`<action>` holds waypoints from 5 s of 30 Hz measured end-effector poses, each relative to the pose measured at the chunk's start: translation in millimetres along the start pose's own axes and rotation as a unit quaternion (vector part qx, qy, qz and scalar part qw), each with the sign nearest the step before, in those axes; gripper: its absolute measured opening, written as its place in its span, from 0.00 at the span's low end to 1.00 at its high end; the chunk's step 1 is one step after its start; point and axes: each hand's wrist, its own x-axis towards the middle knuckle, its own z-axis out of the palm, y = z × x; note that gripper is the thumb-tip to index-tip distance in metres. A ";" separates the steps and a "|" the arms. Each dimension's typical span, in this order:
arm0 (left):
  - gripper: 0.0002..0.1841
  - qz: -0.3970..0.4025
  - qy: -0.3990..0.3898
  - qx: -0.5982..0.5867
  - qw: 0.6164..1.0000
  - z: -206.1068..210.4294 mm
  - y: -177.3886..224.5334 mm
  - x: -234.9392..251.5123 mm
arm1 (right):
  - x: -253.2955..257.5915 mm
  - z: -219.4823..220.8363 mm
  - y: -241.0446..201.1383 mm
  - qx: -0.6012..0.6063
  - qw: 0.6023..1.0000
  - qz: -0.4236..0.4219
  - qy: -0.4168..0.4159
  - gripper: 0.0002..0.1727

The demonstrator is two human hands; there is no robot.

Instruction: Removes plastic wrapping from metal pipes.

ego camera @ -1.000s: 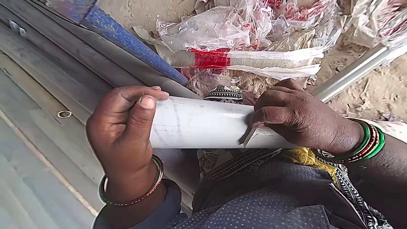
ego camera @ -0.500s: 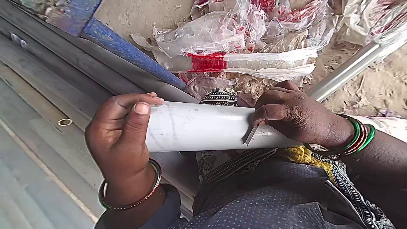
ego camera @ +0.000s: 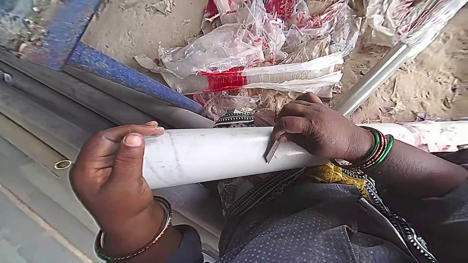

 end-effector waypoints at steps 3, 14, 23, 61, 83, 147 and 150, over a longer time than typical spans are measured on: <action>0.14 0.004 -0.005 -0.001 1.000 -4.6 -7.7 -1.1 | -28.2 -20.4 9.9 -0.010 0.994 0.106 0.031 0.08; 0.13 -0.010 0.003 -0.002 1.000 -9.5 -16.0 7.0 | -119.0 -19.7 -27.1 -0.048 0.937 0.339 0.073 0.30; 0.13 0.008 -0.018 0.027 0.999 -1.1 -0.8 11.4 | -115.3 -26.8 -8.2 -0.030 0.878 0.442 0.183 0.08; 0.16 -0.002 -0.026 0.021 0.999 9.8 17.7 17.7 | -222.6 -111.4 30.0 0.006 0.672 0.653 0.349 0.18; 0.15 -0.010 0.002 0.016 1.000 13.7 20.6 13.4 | -207.4 -110.9 12.1 -0.042 0.677 0.654 0.333 0.18; 0.16 0.258 -0.292 0.216 0.895 247.5 197.7 42.9 | -165.8 -125.0 -50.8 0.350 0.716 0.383 0.466 0.13; 0.21 0.151 -0.382 0.342 0.845 255.9 201.5 70.0 | -174.0 -132.0 -48.6 0.331 0.705 0.379 0.500 0.13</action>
